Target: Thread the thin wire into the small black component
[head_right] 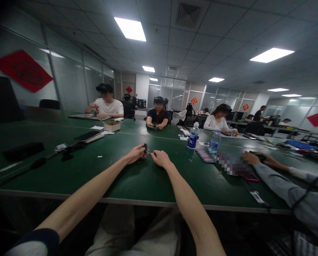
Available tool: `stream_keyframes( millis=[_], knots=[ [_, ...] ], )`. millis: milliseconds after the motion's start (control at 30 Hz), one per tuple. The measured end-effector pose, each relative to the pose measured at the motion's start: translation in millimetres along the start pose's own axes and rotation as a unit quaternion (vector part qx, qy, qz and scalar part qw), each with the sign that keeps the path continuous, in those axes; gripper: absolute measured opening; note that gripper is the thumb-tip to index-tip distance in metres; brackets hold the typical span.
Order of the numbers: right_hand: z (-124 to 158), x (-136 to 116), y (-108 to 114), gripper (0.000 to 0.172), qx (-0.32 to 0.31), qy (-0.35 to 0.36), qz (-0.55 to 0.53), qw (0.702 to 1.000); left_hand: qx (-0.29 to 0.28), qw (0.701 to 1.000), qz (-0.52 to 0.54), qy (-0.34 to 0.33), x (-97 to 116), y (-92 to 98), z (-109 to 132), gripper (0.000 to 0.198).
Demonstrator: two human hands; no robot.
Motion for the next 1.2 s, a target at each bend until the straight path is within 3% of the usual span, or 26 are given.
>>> stream_keyframes(
  millis=[167, 400, 800, 1200],
  knots=[
    [0.0, -1.6, 1.9, 0.042, 0.002, -0.003, -0.019, 1.0, 0.009, 1.0, 0.004, 0.003, 1.0, -1.1, 1.3, 0.028],
    [1.4, 10.3, 30.6, 0.044, 0.104, -0.036, -0.056, 0.992, -0.029, 0.996, -0.087, 0.013, -3.9, -11.6, -0.4, 0.025],
    [-2.2, 4.7, -0.4, 0.044, -0.021, -0.008, -0.032, 0.999, 0.003, 0.999, -0.044, 0.011, -10.8, 0.9, -7.4, 0.021],
    [-1.0, 2.7, -4.8, 0.043, -0.054, -0.014, -0.032, 0.998, 0.012, 1.0, -0.008, 0.003, -14.6, 9.2, -10.6, 0.022]
  ],
)
Point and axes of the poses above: each hand's wrist, its own z-axis away from the middle knuckle, its own y-axis out of the back of the hand, x = y × z, the point moved 8 cm from there along -z, towards the middle knuckle, and after that the axes turned 8 degrees about -x, right-handed, at the moved point
